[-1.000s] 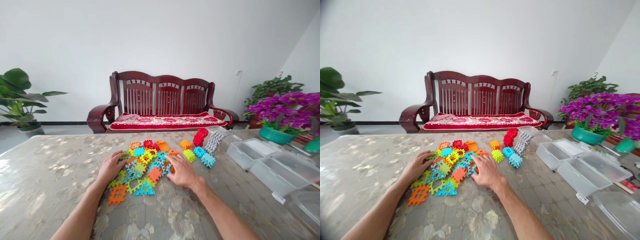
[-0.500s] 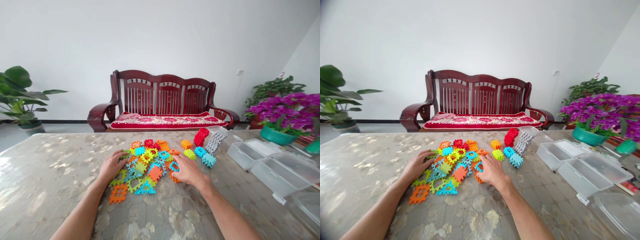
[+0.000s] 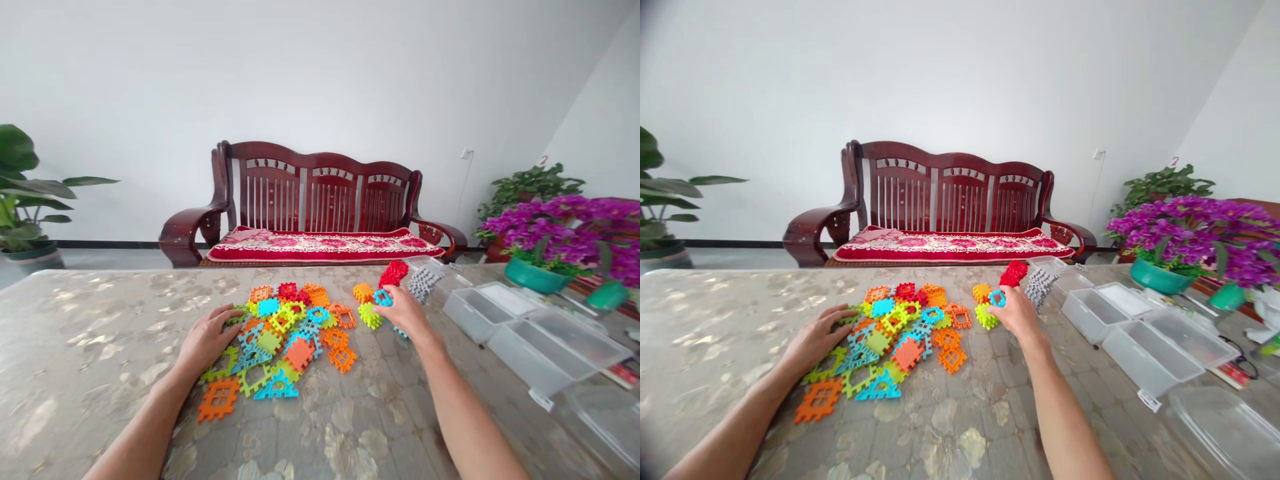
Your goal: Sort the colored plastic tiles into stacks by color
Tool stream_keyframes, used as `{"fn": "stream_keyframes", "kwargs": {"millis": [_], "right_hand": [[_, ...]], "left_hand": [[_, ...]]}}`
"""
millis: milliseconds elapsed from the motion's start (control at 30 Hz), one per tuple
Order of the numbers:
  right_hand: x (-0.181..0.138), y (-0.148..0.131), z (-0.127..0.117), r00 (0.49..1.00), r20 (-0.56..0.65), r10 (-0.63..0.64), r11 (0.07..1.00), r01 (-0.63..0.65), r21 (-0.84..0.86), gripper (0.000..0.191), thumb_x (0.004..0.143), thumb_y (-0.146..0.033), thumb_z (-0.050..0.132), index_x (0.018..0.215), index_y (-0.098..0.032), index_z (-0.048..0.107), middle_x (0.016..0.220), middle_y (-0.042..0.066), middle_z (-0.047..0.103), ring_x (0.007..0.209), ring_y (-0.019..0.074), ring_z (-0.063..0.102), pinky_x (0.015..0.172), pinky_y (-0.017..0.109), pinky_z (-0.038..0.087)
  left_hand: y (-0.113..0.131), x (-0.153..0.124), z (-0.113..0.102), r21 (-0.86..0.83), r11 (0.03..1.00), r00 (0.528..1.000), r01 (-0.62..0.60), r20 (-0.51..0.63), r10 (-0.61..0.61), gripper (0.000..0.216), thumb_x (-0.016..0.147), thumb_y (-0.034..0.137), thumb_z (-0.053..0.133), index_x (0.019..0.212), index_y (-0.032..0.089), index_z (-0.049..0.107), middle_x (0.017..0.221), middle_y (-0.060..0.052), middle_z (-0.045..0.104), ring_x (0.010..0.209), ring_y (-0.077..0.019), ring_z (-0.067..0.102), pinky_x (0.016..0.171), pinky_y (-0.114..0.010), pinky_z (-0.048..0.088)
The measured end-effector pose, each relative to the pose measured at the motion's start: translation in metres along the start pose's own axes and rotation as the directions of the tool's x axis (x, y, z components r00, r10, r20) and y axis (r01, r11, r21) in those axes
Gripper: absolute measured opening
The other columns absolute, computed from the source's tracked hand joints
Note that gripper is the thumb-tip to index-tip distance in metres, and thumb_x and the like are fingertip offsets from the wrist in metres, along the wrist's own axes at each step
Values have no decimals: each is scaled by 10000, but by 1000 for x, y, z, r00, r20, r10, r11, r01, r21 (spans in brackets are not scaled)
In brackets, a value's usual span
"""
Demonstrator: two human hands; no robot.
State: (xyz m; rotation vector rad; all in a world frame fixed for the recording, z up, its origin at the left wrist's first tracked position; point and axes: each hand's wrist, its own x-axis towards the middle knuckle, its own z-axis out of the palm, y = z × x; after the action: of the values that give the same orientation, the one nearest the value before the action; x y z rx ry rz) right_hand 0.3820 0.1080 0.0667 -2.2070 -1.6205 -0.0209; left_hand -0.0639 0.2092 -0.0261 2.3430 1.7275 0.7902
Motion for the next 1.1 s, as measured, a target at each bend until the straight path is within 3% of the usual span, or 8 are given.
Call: {"fn": "stream_keyframes", "kwargs": {"millis": [200, 400, 533, 667, 800, 967, 1100], "right_hand": [[10, 19, 5, 995, -1, 96, 979, -95, -182, 563, 748, -451, 696, 1261, -229, 631, 1182, 121, 664, 1046, 265, 640, 838, 335, 445], [14, 28, 9, 991, 19, 133, 972, -127, -197, 623, 735, -450, 692, 1303, -207, 612, 1228, 158, 652, 1099, 313, 624, 857, 377, 452], [12, 22, 3, 993, 10, 116, 972, -111, -206, 499, 764, -411, 669, 1219, -208, 671, 1163, 152, 684, 1081, 335, 631, 859, 401, 459], [1, -14, 14, 997, 15, -73, 997, 74, -23, 376, 820, -291, 625, 1185, -226, 689, 1150, 92, 713, 1086, 255, 634, 935, 353, 455], [-11, -65, 41, 952, 81, -297, 945, 281, 166, 421, 793, -190, 618, 1208, -219, 683, 1204, 71, 707, 1124, 237, 623, 1005, 366, 451], [-3, -99, 57, 836, 210, -507, 859, 469, 204, 602, 713, -131, 624, 1303, -251, 633, 1390, 45, 612, 1288, 256, 529, 1097, 415, 398], [10, -106, 51, 735, 344, -585, 809, 560, 179, 633, 703, -140, 617, 1319, -286, 628, 1353, 18, 641, 1301, 271, 512, 1077, 406, 417]], "left_hand": [[-2, -1, 1, -5, 1000, 1000, -12, -15, 12, 461, 848, 513, 499, 1167, 277, 733, 1347, -67, 638, 1196, -276, 624, 1068, -392, 451], [-3, 0, 1, -5, 1000, 1000, -1, 16, 1, 475, 842, 521, 495, 1163, 268, 737, 1362, -78, 626, 1187, -298, 628, 1064, -427, 454], [-2, 0, -1, -5, 1000, 999, 3, 39, -3, 493, 856, 516, 479, 1197, 255, 721, 1377, -101, 611, 1218, -295, 606, 1082, -436, 430], [3, -1, -3, 14, 1000, 999, 21, 32, -21, 466, 854, 497, 483, 1182, 271, 725, 1370, -82, 620, 1212, -279, 612, 1080, -413, 434], [6, -1, -5, 25, 999, 999, 31, 28, -31, 434, 846, 480, 504, 1166, 295, 730, 1358, -51, 632, 1205, -255, 619, 1081, -373, 433], [7, -2, -5, 15, 999, 999, 29, 21, -30, 436, 848, 468, 506, 1167, 276, 733, 1360, -59, 632, 1209, -257, 616, 1080, -377, 435], [9, -2, -7, 7, 999, 999, 34, 6, -34, 411, 841, 452, 527, 1146, 278, 742, 1342, -49, 646, 1191, -257, 627, 1073, -378, 445]]}}
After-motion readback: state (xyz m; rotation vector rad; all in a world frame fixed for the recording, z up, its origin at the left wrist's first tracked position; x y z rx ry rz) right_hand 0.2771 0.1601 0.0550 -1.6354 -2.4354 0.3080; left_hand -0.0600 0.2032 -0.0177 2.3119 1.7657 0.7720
